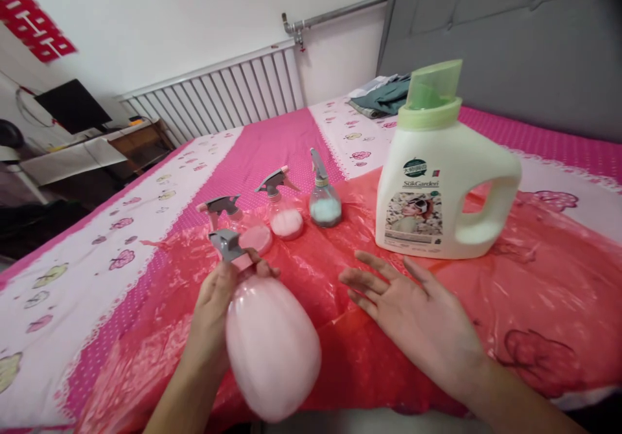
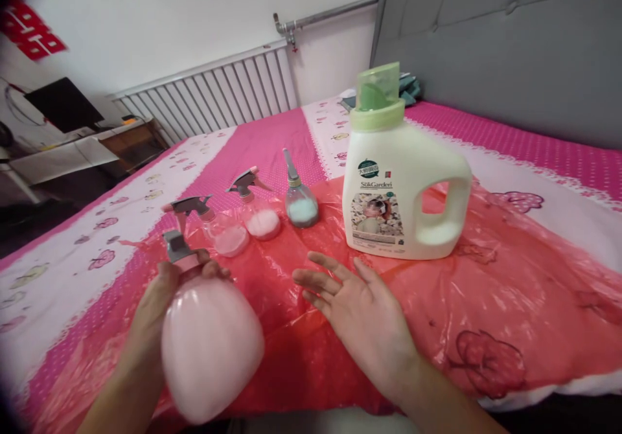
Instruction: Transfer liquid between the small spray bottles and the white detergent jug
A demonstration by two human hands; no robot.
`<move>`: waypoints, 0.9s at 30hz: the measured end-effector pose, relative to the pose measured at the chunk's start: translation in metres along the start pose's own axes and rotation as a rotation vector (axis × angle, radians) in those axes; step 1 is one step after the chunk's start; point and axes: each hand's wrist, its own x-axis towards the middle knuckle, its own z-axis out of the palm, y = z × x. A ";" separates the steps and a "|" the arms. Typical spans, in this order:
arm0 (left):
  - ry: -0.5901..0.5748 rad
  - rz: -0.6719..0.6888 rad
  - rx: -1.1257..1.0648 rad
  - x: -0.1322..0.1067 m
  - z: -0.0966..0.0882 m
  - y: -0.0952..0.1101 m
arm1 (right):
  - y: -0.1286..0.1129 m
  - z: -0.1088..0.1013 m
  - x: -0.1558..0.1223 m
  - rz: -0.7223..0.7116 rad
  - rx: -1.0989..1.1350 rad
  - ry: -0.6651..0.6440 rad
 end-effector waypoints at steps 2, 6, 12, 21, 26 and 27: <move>0.051 0.045 0.075 0.000 0.001 0.000 | 0.000 0.000 0.000 -0.005 -0.005 -0.017; 0.039 0.049 0.153 0.001 0.000 0.001 | -0.001 0.000 0.000 -0.026 -0.013 -0.032; -0.028 0.053 0.057 0.004 0.006 0.004 | -0.002 0.000 -0.002 -0.013 -0.030 -0.020; 0.029 0.038 -0.049 0.000 0.005 0.005 | -0.002 -0.001 0.002 0.017 0.008 -0.005; -0.007 0.013 -0.152 0.001 -0.003 0.013 | -0.002 -0.001 0.000 0.024 -0.001 -0.016; -0.003 0.034 -0.134 0.002 -0.003 0.014 | -0.002 -0.001 0.000 0.023 -0.003 -0.012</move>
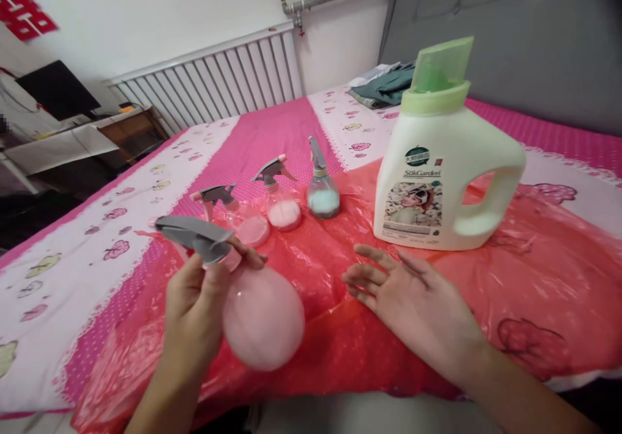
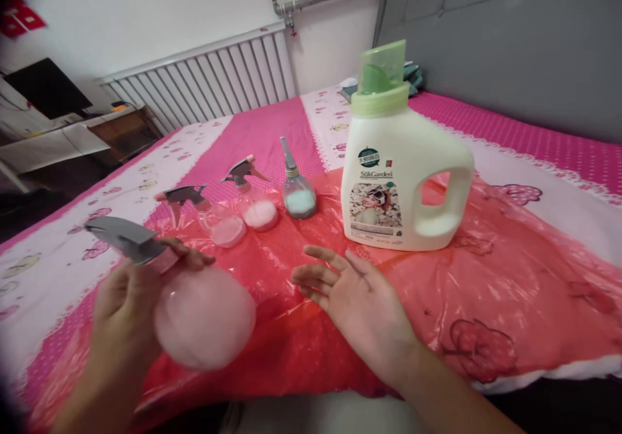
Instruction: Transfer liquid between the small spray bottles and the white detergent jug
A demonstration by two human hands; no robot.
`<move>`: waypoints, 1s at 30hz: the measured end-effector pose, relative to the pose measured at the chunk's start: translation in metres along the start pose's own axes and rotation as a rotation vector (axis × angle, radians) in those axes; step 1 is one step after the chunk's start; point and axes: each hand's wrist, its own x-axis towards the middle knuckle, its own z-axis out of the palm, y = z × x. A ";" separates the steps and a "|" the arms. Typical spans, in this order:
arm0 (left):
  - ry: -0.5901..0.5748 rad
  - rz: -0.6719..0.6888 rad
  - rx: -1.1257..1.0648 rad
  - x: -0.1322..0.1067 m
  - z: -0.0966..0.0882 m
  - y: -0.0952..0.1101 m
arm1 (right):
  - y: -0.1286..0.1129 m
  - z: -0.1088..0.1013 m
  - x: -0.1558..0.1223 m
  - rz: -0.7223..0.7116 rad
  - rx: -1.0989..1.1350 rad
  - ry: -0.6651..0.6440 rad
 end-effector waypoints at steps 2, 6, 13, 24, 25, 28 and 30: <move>-0.002 -0.103 -0.067 0.001 0.001 0.001 | 0.001 0.000 -0.001 -0.004 -0.004 0.005; 0.057 -0.030 -0.004 0.000 0.005 0.001 | 0.002 0.000 -0.002 0.000 -0.031 -0.014; 0.029 -0.051 -0.155 0.000 0.001 -0.003 | 0.006 -0.002 -0.003 0.023 -0.088 -0.059; -0.059 0.020 0.034 -0.011 0.010 -0.007 | 0.010 0.002 -0.010 0.043 -0.270 -0.071; -0.053 0.008 0.031 -0.010 0.012 -0.007 | 0.010 0.002 -0.010 0.029 -0.331 -0.057; -0.057 -0.217 -0.227 -0.012 0.016 -0.005 | 0.012 0.001 -0.012 -0.006 -0.563 -0.091; -0.097 -0.267 -0.310 -0.017 0.021 -0.004 | 0.016 0.001 -0.016 0.010 -0.658 -0.191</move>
